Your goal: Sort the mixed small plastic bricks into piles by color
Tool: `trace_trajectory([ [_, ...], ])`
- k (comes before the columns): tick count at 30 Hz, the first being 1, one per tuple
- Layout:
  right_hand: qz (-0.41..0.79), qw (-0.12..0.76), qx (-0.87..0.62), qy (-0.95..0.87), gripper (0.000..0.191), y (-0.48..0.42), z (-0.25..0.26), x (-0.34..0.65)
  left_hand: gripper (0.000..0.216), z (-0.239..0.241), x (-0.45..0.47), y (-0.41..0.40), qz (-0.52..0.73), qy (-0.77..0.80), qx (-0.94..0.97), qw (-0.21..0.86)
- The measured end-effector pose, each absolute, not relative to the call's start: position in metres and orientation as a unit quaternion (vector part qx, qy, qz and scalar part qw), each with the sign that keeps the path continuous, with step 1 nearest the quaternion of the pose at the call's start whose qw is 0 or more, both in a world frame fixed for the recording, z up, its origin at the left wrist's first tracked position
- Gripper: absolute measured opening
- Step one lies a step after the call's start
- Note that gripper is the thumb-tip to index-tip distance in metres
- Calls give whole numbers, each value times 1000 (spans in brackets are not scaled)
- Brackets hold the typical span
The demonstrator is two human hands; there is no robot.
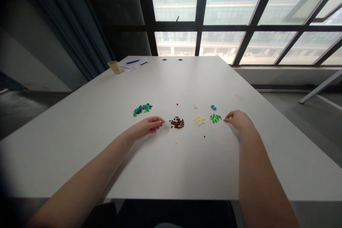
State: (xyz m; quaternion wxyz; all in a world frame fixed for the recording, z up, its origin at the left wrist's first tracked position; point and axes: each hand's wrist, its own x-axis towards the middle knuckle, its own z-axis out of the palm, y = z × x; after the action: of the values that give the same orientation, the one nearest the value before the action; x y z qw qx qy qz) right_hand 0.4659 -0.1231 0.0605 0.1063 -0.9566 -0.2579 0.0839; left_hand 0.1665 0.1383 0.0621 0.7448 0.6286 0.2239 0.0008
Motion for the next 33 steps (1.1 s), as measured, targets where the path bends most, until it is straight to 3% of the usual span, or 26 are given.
trace_trajectory([
  [12,65,109,-953,-274,20,-113,59,458,30,65,168,143,38,267,624,734],
  [19,15,131,-958,-254,26,-118,59,461,33,75,157,178,281,358,554,697],
  [25,23,104,-960,-259,24,-122,53,469,24,67,150,208,359,435,620,546],
  [28,40,97,-962,-253,19,-124,52,471,18,58,151,211,335,426,702,461],
  [33,64,108,-956,-265,11,-123,56,464,15,53,146,210,270,418,837,228],
])
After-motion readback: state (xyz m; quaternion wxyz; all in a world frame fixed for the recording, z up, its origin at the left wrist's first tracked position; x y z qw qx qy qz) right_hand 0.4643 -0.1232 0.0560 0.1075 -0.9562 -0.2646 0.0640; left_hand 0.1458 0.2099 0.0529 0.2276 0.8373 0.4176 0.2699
